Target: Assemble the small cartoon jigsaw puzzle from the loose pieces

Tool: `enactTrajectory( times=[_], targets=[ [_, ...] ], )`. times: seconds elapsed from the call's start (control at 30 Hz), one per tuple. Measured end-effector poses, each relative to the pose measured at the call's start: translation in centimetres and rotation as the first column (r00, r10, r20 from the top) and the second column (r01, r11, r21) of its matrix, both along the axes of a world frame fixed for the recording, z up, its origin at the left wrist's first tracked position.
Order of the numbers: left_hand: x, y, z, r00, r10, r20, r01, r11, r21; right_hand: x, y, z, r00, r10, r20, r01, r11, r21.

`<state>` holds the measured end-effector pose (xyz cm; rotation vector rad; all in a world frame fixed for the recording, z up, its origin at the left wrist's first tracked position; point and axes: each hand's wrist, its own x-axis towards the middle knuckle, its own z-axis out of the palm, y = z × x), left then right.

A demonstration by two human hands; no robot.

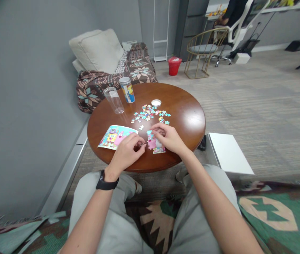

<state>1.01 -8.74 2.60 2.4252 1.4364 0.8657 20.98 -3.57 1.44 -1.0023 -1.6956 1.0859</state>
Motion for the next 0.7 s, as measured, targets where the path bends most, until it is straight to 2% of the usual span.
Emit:
enactTrajectory(
  times=[0.13, 0.3, 0.5, 0.7],
  targets=[
    [-0.19, 0.36, 0.02, 1.000, -0.009, 0.014, 0.010, 0.997, -0.081, 0.05, 0.16, -0.30, 1.000, -0.018, 0.019, 0.018, 1.000, -0.007],
    [-0.46, 0.63, -0.03, 0.988, 0.013, 0.152, 0.014, 0.984, -0.175, 0.00, 0.16, -0.13, 0.999, -0.012, 0.047, 0.012, 1.000, 0.018],
    [-0.56, 0.00, 0.44, 0.995, -0.094, 0.046, 0.100, 0.982, -0.158, -0.09, 0.11, 0.12, 0.999, -0.005, 0.051, 0.004, 1.000, 0.014],
    [-0.49, 0.13, 0.07, 0.993, -0.108, 0.049, 0.114, 0.984, -0.139, -0.08, 0.14, 0.04, 0.999, -0.004, 0.049, 0.002, 1.000, 0.029]
  ],
)
